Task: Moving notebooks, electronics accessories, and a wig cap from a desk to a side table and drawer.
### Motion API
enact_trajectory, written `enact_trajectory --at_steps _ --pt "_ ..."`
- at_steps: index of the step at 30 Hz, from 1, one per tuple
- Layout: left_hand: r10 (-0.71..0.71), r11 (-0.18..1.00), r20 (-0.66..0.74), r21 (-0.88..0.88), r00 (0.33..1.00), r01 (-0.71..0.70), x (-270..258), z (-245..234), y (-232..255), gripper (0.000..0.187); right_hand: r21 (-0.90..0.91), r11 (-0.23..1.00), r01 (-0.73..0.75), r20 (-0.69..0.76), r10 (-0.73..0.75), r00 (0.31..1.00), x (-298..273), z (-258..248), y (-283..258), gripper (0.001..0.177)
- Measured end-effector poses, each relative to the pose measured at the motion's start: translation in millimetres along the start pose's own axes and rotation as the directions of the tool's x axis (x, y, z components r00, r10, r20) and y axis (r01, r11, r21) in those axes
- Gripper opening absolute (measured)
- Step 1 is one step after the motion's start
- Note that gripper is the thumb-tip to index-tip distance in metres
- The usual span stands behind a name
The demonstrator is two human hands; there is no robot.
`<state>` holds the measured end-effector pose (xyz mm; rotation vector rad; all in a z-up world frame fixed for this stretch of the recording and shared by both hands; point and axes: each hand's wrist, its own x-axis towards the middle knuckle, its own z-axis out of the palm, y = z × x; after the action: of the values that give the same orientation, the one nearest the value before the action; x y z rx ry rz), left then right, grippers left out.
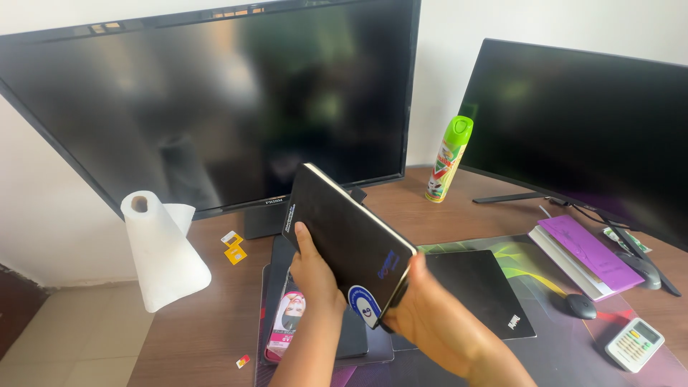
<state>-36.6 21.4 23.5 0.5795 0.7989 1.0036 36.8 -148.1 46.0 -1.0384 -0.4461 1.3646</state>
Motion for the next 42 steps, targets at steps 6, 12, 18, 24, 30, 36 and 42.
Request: enact_trajectory --at_steps 6,12,18,24,30,36,42 --pt "-0.1 0.99 0.211 0.121 0.972 0.076 7 -9 15 0.067 -0.498 0.862 -0.092 0.158 0.195 0.968 -30 -97 -8 0.107" --pt "-0.221 0.889 0.615 0.447 0.757 -0.103 -15 6 6 0.06 -0.021 0.967 0.256 -0.275 -0.251 0.928 -7 -78 -44 0.098" --pt "-0.253 0.861 0.69 0.48 0.678 -0.167 -24 17 7 0.049 0.051 0.995 0.086 -0.243 -0.071 0.967 -9 -98 -41 0.06" --pt "-0.102 0.842 0.638 0.464 0.763 -0.276 -9 6 28 0.045 -0.018 0.99 0.142 0.036 -0.142 0.989 -16 -151 -46 0.037" --pt "-0.075 0.797 0.705 0.468 0.705 -0.383 -8 1 31 0.048 0.05 0.974 0.223 -0.06 -0.22 0.974 -15 -124 -67 0.018" --pt "-0.051 0.449 0.661 0.684 0.748 -0.575 -32 10 41 0.048 -0.18 0.961 0.21 -0.308 -0.257 0.916 -9 -61 -80 0.041" --pt "0.142 0.473 0.539 0.7 0.83 -0.535 -45 19 44 0.042 -0.254 0.921 0.295 -0.358 -0.373 0.856 1 -28 -58 0.047"
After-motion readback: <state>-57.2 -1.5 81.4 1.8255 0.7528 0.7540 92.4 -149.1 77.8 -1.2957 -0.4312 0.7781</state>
